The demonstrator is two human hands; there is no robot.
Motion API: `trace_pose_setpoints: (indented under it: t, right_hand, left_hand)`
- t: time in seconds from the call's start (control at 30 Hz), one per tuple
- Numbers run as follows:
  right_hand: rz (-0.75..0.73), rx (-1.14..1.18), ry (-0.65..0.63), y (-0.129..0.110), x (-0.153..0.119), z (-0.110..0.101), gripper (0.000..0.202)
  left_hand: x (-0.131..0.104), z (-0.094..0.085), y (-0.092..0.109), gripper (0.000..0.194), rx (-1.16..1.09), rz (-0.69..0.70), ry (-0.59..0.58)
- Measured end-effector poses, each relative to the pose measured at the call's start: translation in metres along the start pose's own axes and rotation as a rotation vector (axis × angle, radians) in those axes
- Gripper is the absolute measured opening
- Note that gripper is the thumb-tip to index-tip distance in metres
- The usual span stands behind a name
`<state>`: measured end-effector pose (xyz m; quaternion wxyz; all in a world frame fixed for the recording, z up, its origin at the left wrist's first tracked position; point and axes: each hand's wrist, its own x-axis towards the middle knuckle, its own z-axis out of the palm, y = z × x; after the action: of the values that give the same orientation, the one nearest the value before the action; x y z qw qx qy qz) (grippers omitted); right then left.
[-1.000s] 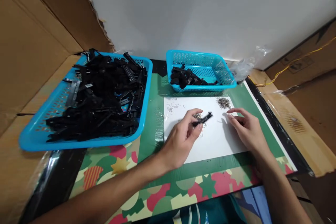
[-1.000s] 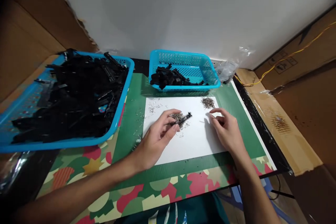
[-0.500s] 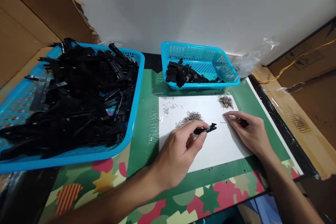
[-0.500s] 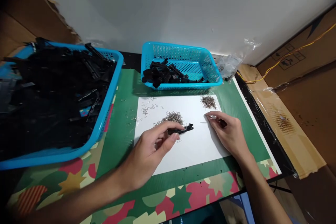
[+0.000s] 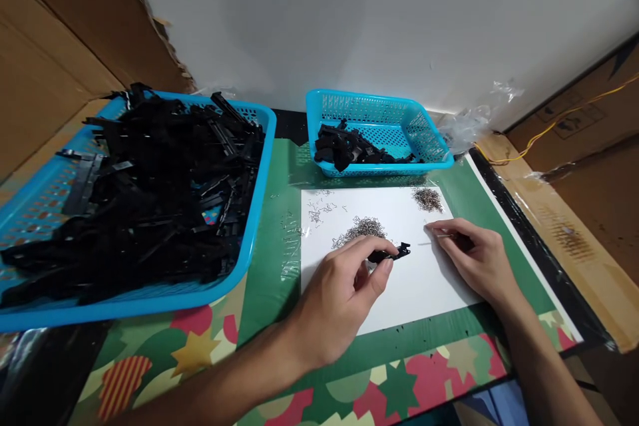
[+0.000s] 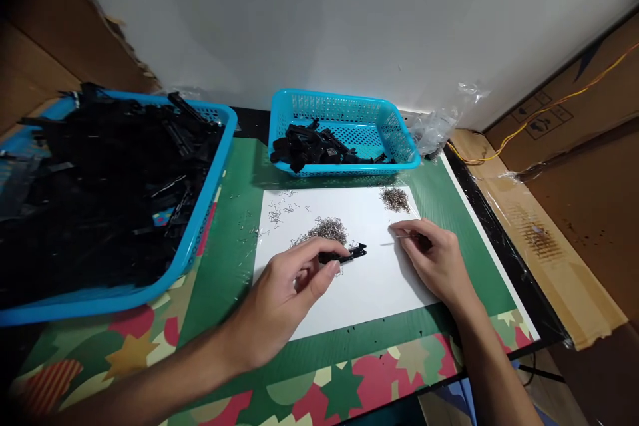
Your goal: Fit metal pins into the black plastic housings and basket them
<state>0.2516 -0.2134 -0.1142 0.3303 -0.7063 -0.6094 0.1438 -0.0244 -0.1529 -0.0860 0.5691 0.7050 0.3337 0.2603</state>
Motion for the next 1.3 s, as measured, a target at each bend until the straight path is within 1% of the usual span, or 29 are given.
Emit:
trace_pose_setpoints:
  t: [0.1,0.27,0.4,0.57,0.73,0.9,1.0,1.13,1.3]
  right_hand:
    - [0.038,0.048,0.016,-0.003,0.0,-0.001,0.019]
    - [0.116,0.038,0.059,-0.008,0.003,0.0,0.025]
    - [0.13,0.063,0.011,-0.006,0.01,0.001,0.028]
    - [0.138,0.122,-0.08,-0.006,0.016,0.001,0.03]
    - [0.124,0.136,-0.137,-0.008,0.013,0.001,0.032]
    - [0.106,0.208,-0.187,-0.002,0.01,-0.007,0.032]
    - [0.117,0.243,-0.181,-0.002,0.01,-0.01,0.034]
    - [0.159,0.297,-0.165,-0.008,0.009,-0.01,0.037]
    - [0.193,0.377,-0.068,-0.013,0.005,-0.007,0.039]
  left_hand:
    - [0.0,0.0,-0.001,0.025,0.005,0.004,-0.003]
    - [0.0,0.003,-0.007,0.023,-0.033,0.039,-0.025]
    - [-0.002,0.004,-0.009,0.021,-0.053,0.033,-0.043]
    - [-0.002,0.004,-0.007,0.021,-0.046,0.021,-0.038]
    - [-0.001,0.004,-0.007,0.019,-0.031,0.034,-0.054]
    - [-0.002,0.004,-0.008,0.019,-0.029,0.027,-0.047]
    - [-0.002,0.004,-0.008,0.02,-0.028,0.016,-0.043]
    - [-0.003,0.004,-0.008,0.021,-0.031,0.005,-0.043]
    - [-0.003,0.004,-0.009,0.022,-0.03,0.011,-0.038]
